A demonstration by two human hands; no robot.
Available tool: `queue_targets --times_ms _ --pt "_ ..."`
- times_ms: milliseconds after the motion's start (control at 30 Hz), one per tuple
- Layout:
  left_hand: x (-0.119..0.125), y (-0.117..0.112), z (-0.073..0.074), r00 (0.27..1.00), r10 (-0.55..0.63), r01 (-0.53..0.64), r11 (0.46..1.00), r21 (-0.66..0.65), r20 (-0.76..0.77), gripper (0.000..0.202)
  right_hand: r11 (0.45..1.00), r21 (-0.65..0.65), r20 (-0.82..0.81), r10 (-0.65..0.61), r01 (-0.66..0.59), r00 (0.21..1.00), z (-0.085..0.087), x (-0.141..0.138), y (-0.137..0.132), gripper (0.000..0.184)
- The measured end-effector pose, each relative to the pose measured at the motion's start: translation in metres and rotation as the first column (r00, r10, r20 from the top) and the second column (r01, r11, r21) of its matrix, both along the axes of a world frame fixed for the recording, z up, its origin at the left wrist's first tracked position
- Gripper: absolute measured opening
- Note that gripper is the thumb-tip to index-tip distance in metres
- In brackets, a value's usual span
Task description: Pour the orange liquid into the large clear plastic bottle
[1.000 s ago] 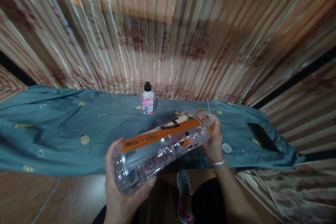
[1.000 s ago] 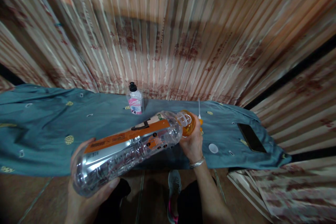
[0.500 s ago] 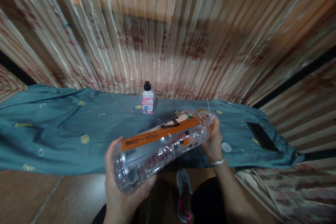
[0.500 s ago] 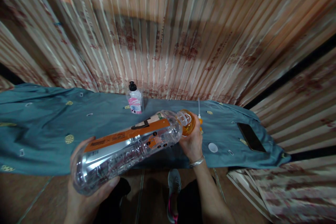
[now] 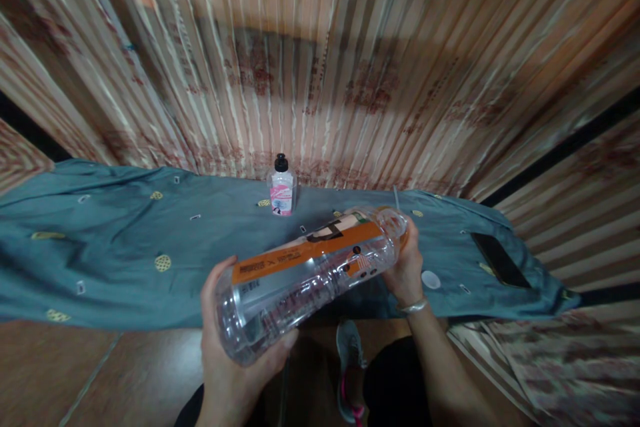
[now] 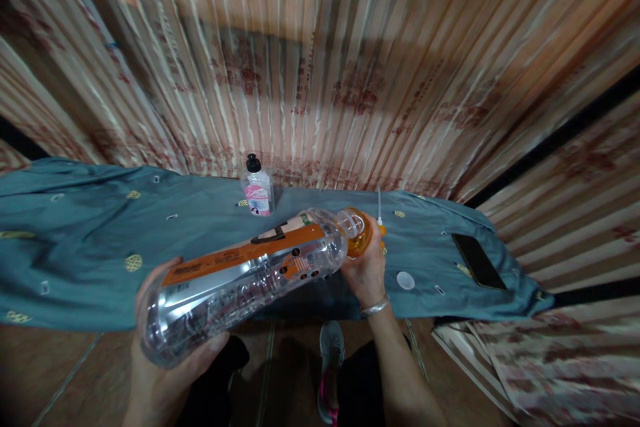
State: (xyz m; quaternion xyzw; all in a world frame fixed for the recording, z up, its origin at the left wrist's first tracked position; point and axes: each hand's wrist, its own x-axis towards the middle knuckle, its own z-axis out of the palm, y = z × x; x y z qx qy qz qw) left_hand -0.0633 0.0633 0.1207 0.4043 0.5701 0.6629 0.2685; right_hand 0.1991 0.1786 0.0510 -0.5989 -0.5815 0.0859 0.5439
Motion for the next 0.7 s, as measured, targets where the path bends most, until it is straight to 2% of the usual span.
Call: queue_targets --times_ms 167,400,700 --pt "0.0021 0.0005 0.0049 0.996 -0.005 0.006 1.0 -0.011 0.085 0.096 0.999 -0.038 -0.007 0.025 -0.026 1.0 0.0042 -0.0016 -0.0011 0.079" --pt "0.003 0.0011 0.0092 0.999 0.018 -0.018 1.0 -0.021 0.038 0.091 0.999 -0.042 -0.009 0.006 -0.007 1.0 0.0059 -0.0027 -0.002 0.077" --pt "0.0031 0.0015 0.0067 0.999 0.038 -0.038 0.999 -0.01 0.014 0.094 1.0 -0.002 -0.057 0.031 -0.031 0.998 0.0023 -0.0024 0.0009 0.083"
